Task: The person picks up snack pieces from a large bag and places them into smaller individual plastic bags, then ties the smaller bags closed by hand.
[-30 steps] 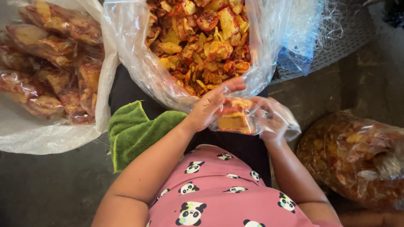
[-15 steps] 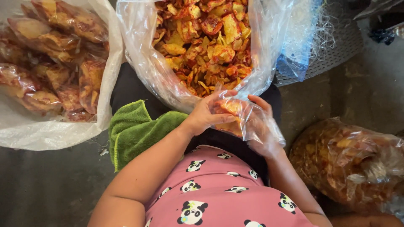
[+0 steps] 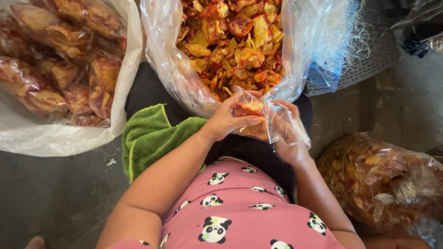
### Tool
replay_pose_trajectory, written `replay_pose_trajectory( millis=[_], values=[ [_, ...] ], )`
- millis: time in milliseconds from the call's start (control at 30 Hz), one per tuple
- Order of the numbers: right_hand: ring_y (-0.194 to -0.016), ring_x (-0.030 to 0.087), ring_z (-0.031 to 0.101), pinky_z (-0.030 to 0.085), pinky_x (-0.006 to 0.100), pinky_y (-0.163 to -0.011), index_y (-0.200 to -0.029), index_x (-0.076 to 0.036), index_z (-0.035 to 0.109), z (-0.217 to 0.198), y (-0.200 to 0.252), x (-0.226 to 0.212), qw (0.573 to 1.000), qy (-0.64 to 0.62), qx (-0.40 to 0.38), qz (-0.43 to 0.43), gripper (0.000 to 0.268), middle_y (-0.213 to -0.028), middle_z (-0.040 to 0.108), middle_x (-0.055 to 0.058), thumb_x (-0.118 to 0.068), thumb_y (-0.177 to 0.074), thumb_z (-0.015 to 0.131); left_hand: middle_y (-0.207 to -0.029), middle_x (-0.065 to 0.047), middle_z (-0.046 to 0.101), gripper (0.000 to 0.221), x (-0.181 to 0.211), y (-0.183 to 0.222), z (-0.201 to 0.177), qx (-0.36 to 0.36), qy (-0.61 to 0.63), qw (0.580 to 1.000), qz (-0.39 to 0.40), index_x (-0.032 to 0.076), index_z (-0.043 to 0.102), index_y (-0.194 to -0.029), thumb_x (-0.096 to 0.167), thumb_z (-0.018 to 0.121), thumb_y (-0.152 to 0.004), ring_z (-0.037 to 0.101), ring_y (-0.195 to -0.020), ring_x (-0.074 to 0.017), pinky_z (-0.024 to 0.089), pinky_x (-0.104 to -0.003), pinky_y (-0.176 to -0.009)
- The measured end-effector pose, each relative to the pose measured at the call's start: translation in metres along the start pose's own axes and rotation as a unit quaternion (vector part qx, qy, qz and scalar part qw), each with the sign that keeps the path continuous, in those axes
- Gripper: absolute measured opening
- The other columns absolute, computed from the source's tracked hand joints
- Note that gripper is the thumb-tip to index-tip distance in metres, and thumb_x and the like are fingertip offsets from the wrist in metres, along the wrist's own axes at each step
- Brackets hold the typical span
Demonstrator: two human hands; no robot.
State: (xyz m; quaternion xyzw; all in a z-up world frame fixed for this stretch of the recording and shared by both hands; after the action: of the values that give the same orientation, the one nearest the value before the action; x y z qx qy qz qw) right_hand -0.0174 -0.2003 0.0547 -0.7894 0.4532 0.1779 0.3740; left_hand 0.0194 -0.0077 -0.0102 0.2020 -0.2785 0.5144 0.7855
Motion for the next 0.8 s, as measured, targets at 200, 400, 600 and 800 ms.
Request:
replay_pose_trajectory(
  millis=[200,400,600,800],
  values=[
    [-0.09,0.03,0.068,0.055,0.039,-0.079,-0.126,-0.003,0.069,-0.026,-0.005,0.032,0.997,-0.052,0.004,0.052,0.039,-0.128,0.063,0.024,-0.014,-0.089,0.073,-0.118,-0.009,0.068,0.057,0.025,-0.001,0.003,0.02,0.078,0.997,0.007,0.009,0.055,-0.133,0.012,0.085,-0.085,0.072,-0.105,-0.0231,0.065,-0.037,-0.085],
    [-0.099,0.026,0.064,0.056,0.04,-0.085,-0.093,0.008,0.069,-0.07,-0.048,-0.005,0.973,-0.199,-0.009,0.115,0.022,-0.121,0.063,0.027,-0.008,-0.083,0.081,-0.137,-0.01,0.061,0.091,0.03,-0.003,0.005,-0.071,0.084,0.994,0.022,0.018,0.04,-0.154,-0.006,0.086,-0.079,0.067,-0.121,-0.0301,0.063,-0.042,-0.096],
    [-0.084,0.032,0.069,0.053,0.04,-0.078,-0.098,-0.001,0.079,-0.079,-0.082,-0.041,0.992,-0.064,-0.104,0.036,0.016,-0.088,0.07,0.016,-0.014,-0.089,0.074,-0.139,-0.009,0.06,0.084,0.018,-0.008,-0.011,-0.067,0.124,0.989,0.037,0.016,0.044,-0.152,-0.012,0.08,-0.082,0.067,-0.12,-0.0333,0.062,-0.044,-0.097],
    [-0.085,0.031,0.067,0.053,0.042,-0.078,-0.108,-0.009,0.076,-0.06,-0.078,-0.044,0.989,-0.011,-0.096,0.116,0.041,-0.095,0.073,0.014,-0.026,-0.074,0.091,-0.137,-0.012,0.062,0.068,-0.004,-0.019,-0.032,-0.07,0.21,0.975,0.01,0.014,0.044,-0.149,-0.002,0.075,-0.091,0.072,-0.108,-0.038,0.065,-0.049,-0.088]
  ],
)
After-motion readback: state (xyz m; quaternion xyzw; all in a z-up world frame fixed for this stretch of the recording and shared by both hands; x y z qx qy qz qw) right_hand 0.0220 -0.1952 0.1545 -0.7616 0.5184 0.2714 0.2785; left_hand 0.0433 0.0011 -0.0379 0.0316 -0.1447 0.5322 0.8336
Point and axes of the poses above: each hand's wrist, its own y-axis away from the middle knuckle, its own z-axis out of the palm, x = y × z, the point moved 1 cm from there along -y, towards the middle knuckle
